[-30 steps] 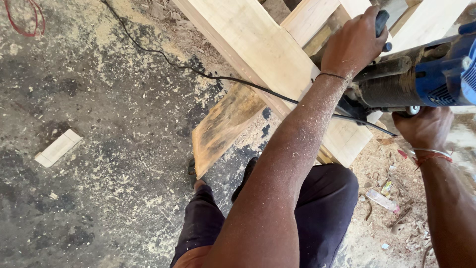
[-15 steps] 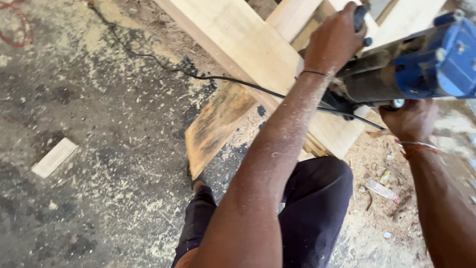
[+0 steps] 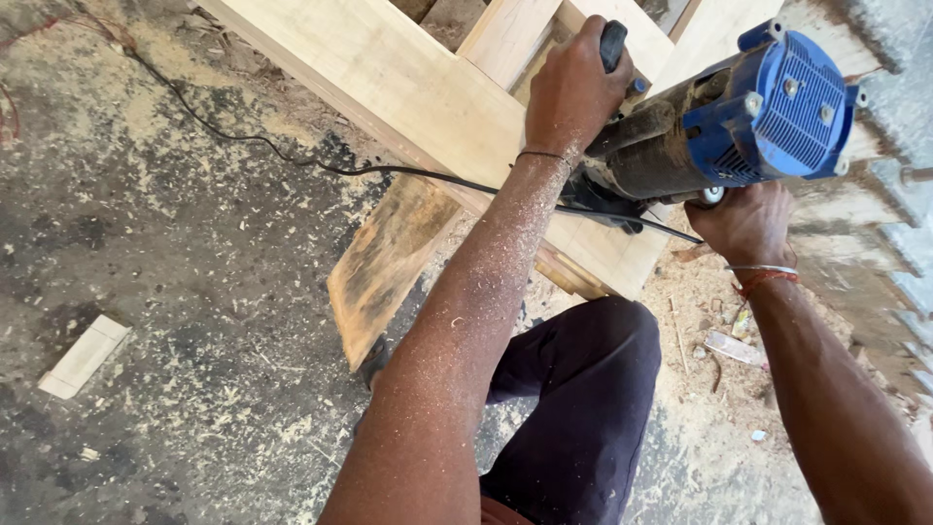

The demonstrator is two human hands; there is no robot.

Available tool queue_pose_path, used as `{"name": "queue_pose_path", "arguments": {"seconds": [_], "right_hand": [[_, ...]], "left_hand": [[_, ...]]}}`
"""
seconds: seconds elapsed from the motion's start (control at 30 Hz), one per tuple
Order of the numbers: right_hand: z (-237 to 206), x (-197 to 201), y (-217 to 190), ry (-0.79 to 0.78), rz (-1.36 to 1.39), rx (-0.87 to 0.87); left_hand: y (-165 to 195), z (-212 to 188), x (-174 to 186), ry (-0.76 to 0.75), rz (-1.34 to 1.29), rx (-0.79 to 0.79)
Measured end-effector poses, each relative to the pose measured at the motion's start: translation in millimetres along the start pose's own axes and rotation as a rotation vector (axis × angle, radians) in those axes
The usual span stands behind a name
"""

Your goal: The person uses a handheld electric router to cut and smooth the edges of a wooden lattice frame laid on the workshop floor. They guide the router along the frame rails with both hands, repositioning it repeatedly to work different sections of the wood.

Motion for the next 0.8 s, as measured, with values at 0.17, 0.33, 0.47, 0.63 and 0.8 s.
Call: {"name": "queue_pose_path", "arguments": {"seconds": [0.17, 0.33, 0.47, 0.63, 0.8], "right_hand": [[3, -7, 5, 0.063, -0.029, 0.064], [4, -14, 18, 0.062, 0.006, 0.044], [19, -20, 33, 0.065, -0.012, 0.036], [36, -28, 50, 0.011, -0.105, 0.025], [33, -15, 43, 0.06, -0.009, 0.037]], "left_hand": [[-6, 3, -5, 0.006, -0.07, -0.013], [11, 5, 0, 0.138, 0.036, -0.108], [24, 22, 0, 0.175, 0.03, -0.119], [32, 36, -4, 0.115, 0.014, -0.073], [36, 36, -6, 0.08, 0.006, -0.054]]}}
Point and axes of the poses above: each hand's wrist, its own z-axis towards the middle knuckle, its own x-axis out of the back of the hand, y = z × x, the point moved 7 cm from there along z, towards the middle knuckle, and after that the axes turned 7 degrees about -z, right-handed, at the moved point
